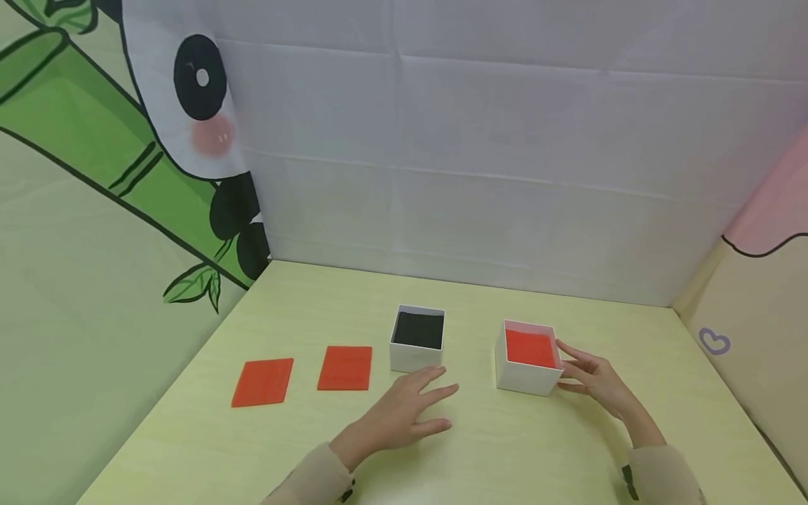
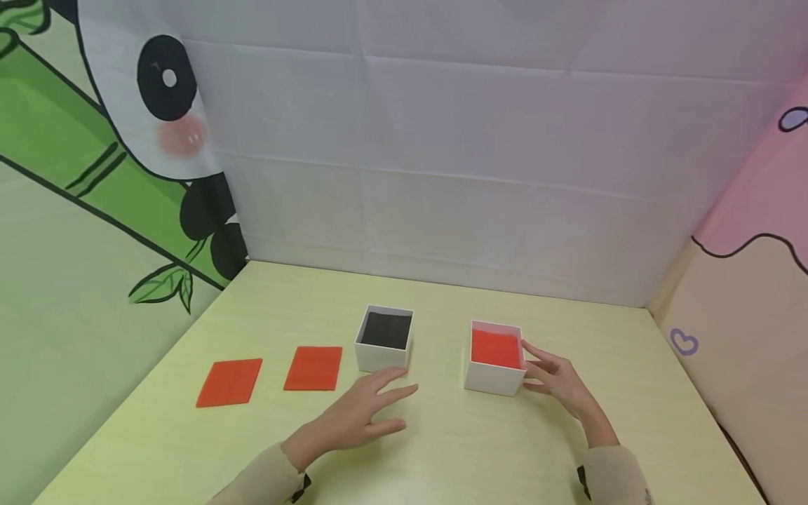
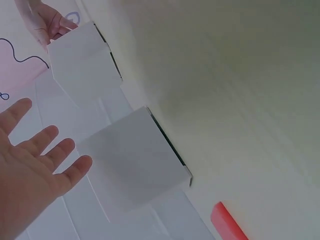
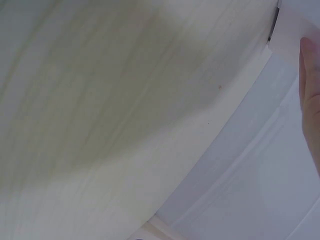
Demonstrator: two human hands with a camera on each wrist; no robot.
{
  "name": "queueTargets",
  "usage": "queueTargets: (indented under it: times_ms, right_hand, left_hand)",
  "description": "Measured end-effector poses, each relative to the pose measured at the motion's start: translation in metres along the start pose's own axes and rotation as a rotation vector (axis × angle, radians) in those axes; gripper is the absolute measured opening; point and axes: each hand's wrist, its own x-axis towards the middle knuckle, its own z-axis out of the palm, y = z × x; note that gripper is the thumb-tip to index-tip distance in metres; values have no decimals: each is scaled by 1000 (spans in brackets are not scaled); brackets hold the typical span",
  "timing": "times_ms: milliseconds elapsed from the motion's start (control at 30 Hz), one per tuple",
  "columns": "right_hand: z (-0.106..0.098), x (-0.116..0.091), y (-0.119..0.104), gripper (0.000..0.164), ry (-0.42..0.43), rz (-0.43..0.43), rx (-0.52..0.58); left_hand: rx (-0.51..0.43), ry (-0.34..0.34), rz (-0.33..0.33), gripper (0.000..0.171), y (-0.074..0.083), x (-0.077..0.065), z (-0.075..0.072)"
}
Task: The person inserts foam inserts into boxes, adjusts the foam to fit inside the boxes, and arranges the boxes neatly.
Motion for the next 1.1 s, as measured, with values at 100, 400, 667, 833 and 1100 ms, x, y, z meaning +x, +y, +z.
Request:
queueTargets:
  times_ms: [100,400,667,833,1100]
  right_hand:
    - [-1,-1,0,60,2,-2,-10]
    - [1,0,-1,60,-13,-22,-6]
    - [2,-2,-2,59,-25,-17,0]
    - [3,-3,-3,59,-33,-26,6]
    - [3,-3,-3,58,-35,-25,2]
  left_hand:
    - [-13,17,-12,52,-6,-7,-1]
    - [-52,4,-107,51,-19,-22,-16]
    - [-83,-32,-195,53,-33,-36,-23]
    - [-82,-28,-254,55,-45,-45,-29]
    - [0,-19,-327,56,-72,-60,-40]
